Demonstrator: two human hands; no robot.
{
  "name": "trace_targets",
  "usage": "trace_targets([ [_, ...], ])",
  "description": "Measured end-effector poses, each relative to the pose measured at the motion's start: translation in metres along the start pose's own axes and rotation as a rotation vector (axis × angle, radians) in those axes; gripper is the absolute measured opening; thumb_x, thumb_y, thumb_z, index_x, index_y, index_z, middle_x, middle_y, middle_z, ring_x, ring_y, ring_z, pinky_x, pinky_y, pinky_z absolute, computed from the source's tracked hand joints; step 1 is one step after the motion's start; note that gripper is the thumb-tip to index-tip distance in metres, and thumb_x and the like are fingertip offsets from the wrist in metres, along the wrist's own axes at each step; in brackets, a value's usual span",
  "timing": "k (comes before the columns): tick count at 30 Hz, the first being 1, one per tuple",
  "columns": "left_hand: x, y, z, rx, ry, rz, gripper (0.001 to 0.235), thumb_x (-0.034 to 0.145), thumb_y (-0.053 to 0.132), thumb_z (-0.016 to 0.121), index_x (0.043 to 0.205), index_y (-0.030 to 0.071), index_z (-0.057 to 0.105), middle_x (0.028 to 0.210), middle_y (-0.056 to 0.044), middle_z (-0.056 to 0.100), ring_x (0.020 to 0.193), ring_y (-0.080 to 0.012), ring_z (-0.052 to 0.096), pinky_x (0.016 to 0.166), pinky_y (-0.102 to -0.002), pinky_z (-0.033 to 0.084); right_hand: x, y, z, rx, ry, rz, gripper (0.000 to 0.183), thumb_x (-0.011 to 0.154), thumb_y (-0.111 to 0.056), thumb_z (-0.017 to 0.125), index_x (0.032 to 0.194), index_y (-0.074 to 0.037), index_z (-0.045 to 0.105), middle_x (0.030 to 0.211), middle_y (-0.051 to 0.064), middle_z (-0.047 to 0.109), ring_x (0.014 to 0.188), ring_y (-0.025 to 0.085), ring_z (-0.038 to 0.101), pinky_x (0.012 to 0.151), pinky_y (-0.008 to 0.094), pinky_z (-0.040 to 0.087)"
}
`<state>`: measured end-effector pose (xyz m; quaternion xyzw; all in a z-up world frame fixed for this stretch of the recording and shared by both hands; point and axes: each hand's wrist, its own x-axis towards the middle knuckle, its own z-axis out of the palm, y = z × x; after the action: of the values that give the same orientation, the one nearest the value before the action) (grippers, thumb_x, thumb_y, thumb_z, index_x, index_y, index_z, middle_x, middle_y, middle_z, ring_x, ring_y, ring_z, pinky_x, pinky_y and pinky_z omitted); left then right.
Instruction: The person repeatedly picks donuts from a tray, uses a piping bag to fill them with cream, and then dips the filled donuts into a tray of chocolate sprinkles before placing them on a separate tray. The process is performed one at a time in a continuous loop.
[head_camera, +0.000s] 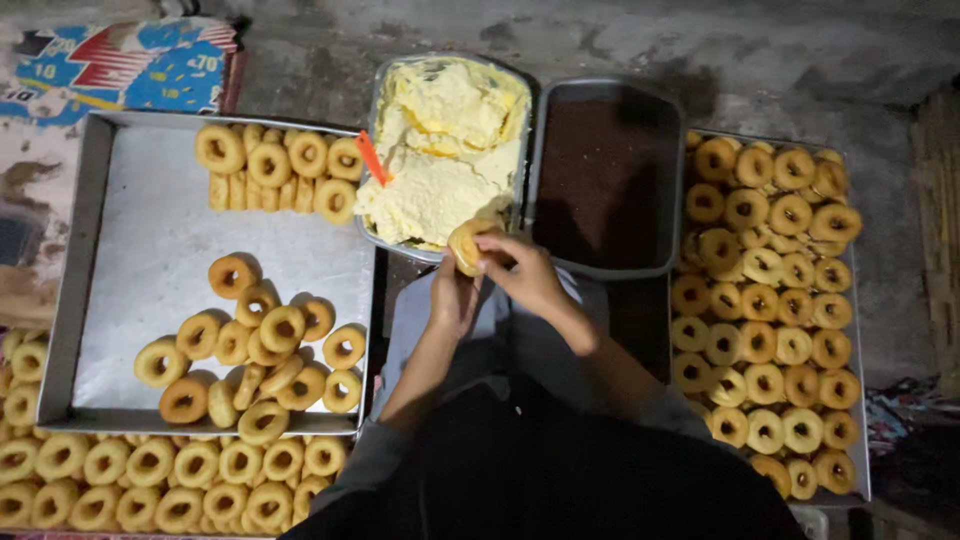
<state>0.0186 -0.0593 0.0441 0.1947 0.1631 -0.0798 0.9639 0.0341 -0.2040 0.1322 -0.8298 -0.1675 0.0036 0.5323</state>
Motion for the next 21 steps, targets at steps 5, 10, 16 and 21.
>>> trace_targets([
  [5, 0.001, -0.02, 0.012, 0.063, -0.033, -0.073, 0.053, 0.111, 0.038, 0.033, 0.145, -0.001, 0.046, 0.145, -0.015, 0.056, 0.135, -0.0271, 0.053, 0.115, -0.041, 0.043, -0.012, -0.005, -0.047, -0.193, -0.067, -0.237, 0.037, 0.084, -0.005, 0.078, 0.12, -0.006, 0.072, 0.114, 0.012, 0.073, 0.105, 0.029, 0.07, 0.093, 0.038, 0.057],
  [10, 0.025, -0.034, 0.008, 0.07, 0.02, -0.04, 0.053, 0.111, 0.037, 0.035, 0.145, -0.002, 0.047, 0.145, -0.016, 0.056, 0.134, -0.0291, 0.054, 0.113, -0.044, 0.046, -0.017, 0.014, -0.09, -0.422, 0.029, -0.269, 0.035, 0.08, 0.0, 0.077, 0.115, -0.006, 0.071, 0.116, 0.013, 0.073, 0.112, 0.034, 0.067, 0.097, 0.042, 0.054],
  [16, 0.053, -0.079, 0.02, 0.221, 0.013, -0.211, 0.049, 0.108, 0.036, 0.039, 0.147, 0.007, 0.048, 0.142, -0.008, 0.058, 0.127, -0.019, 0.06, 0.107, -0.035, 0.05, -0.017, 0.083, -0.096, -0.323, 0.139, -0.229, 0.036, 0.084, 0.0, 0.075, 0.12, -0.004, 0.071, 0.117, 0.013, 0.073, 0.11, 0.031, 0.068, 0.095, 0.04, 0.056],
  [21, 0.091, -0.096, 0.045, 0.865, 0.125, -0.285, 0.046, 0.111, 0.034, 0.045, 0.135, -0.002, 0.062, 0.132, -0.038, 0.051, 0.116, -0.0514, 0.049, 0.087, -0.056, 0.038, -0.008, 0.182, -0.151, -0.765, 0.276, -0.041, 0.035, 0.08, -0.001, 0.072, 0.115, -0.003, 0.072, 0.117, 0.018, 0.072, 0.105, 0.035, 0.065, 0.092, 0.043, 0.056],
])
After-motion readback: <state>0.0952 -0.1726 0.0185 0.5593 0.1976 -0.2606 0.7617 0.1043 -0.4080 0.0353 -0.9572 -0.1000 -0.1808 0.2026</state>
